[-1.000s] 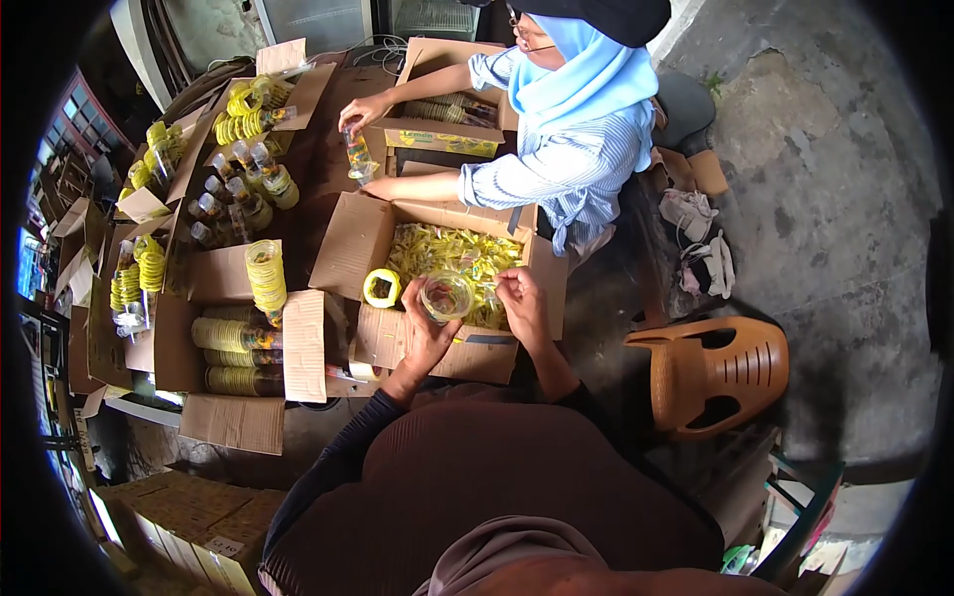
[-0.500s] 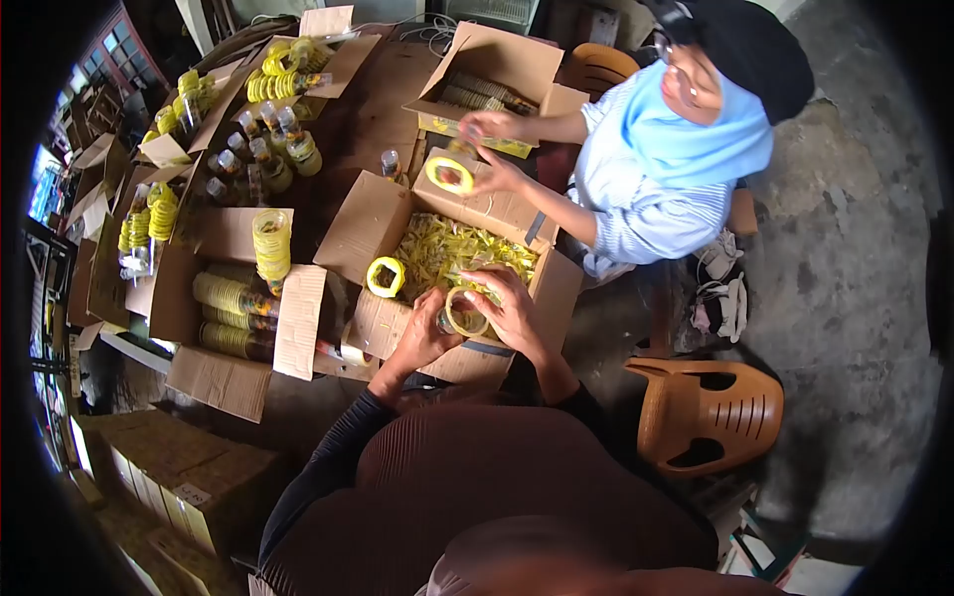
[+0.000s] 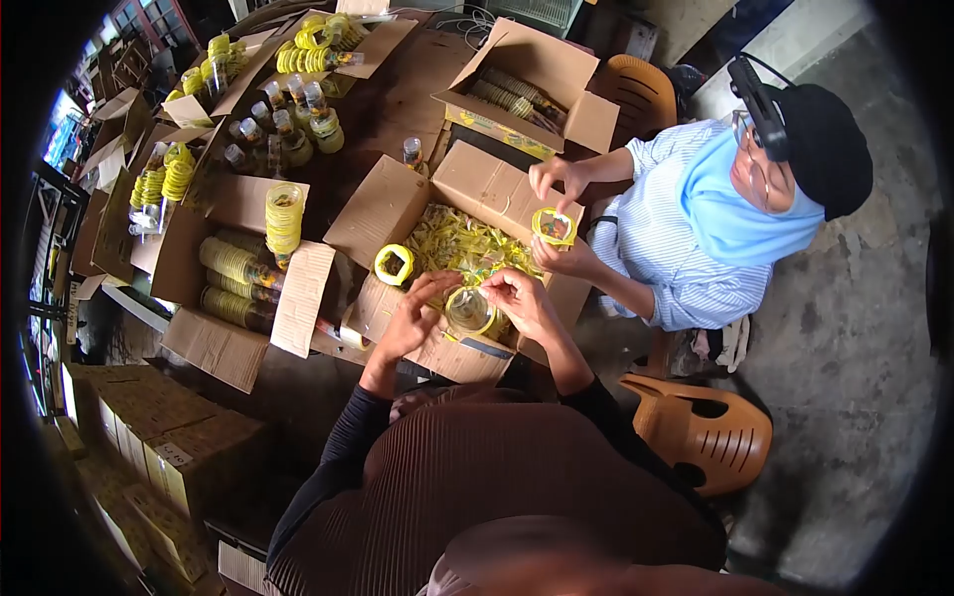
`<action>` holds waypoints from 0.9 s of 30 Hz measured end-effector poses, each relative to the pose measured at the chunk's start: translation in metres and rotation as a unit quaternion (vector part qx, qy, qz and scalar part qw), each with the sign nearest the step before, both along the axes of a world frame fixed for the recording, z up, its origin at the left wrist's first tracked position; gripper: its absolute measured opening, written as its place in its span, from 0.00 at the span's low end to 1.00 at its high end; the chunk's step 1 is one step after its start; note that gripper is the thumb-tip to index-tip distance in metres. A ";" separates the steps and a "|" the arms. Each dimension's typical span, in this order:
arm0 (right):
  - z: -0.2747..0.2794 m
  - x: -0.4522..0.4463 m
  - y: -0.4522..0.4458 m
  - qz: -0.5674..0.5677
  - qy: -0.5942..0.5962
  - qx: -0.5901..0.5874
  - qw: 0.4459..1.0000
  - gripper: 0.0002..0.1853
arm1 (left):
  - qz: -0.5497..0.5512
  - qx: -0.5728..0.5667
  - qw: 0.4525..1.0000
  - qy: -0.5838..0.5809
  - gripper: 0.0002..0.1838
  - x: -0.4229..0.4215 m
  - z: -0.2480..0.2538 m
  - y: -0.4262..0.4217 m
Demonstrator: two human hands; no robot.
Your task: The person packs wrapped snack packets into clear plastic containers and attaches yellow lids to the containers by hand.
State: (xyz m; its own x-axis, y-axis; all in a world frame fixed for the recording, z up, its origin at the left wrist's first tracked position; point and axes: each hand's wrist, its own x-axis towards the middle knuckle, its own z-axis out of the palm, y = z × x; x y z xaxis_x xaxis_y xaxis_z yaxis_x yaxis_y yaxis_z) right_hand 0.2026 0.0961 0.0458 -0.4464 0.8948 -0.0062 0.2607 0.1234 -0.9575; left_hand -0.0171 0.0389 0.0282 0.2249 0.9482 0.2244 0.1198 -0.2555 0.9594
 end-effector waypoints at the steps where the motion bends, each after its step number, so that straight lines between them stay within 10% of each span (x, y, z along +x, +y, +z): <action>1: -0.001 0.000 -0.001 -0.006 0.001 0.006 1.000 0.05 | 0.008 0.000 1.000 -0.028 0.19 -0.001 0.003 0.001; 27: -0.021 -0.020 -0.057 -0.203 -0.015 0.113 0.973 0.06 | 0.102 0.148 0.972 0.153 0.10 0.025 0.009 -0.007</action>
